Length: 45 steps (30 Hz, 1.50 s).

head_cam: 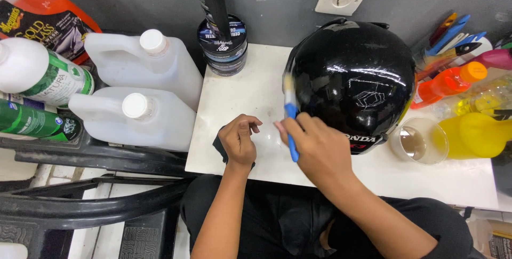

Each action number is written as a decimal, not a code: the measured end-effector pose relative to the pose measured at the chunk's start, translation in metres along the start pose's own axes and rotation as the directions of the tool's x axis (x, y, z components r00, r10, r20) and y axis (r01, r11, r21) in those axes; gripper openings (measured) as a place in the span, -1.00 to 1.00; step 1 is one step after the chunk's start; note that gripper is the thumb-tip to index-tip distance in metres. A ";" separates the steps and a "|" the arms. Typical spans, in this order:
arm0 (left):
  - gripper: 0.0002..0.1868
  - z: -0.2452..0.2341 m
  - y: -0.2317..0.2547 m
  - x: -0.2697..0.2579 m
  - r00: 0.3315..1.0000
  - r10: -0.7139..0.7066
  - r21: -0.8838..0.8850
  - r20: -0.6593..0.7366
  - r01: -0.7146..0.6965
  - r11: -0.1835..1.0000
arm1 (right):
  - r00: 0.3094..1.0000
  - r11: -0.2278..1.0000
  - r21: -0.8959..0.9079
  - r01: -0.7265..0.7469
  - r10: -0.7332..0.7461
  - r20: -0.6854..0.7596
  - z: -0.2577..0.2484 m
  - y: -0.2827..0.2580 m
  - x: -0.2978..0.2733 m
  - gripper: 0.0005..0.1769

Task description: The person uses a paintbrush to apply a clear liquid to the front surface of a black motorcycle helmet. They repeatedly dip the brush into a small cup and brush the liquid over the helmet's visor area and front shell.

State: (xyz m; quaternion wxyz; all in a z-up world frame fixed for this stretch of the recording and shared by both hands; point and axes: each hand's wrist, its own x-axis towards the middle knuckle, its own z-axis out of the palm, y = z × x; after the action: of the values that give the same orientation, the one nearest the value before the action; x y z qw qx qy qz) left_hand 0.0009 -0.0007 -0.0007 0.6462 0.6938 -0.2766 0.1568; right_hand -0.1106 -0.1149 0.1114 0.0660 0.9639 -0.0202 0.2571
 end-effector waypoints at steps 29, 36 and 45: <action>-0.36 0.000 0.001 -0.006 1.000 -0.008 -0.009 -0.030 0.008 1.000 | 0.999 0.980 0.196 -0.031 0.038 -0.033 0.003 -0.006 -0.041 -0.75; -0.36 -0.001 0.000 -0.008 0.999 -0.032 -0.003 -0.030 0.032 0.999 | 0.996 0.988 0.147 -0.048 0.058 -0.063 0.004 -0.011 -0.030 -0.76; -0.36 0.000 0.002 -0.007 0.999 -0.017 0.000 -0.034 0.017 1.000 | 0.991 0.980 0.181 -0.085 0.102 -0.082 0.004 -0.011 -0.032 -0.74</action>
State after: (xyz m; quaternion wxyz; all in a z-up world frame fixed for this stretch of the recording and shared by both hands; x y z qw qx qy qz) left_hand -0.0056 0.0002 -0.0034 0.6520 0.6935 -0.2598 0.1629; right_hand -0.1355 -0.1048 0.0910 -0.0314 0.9512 -0.0396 0.3044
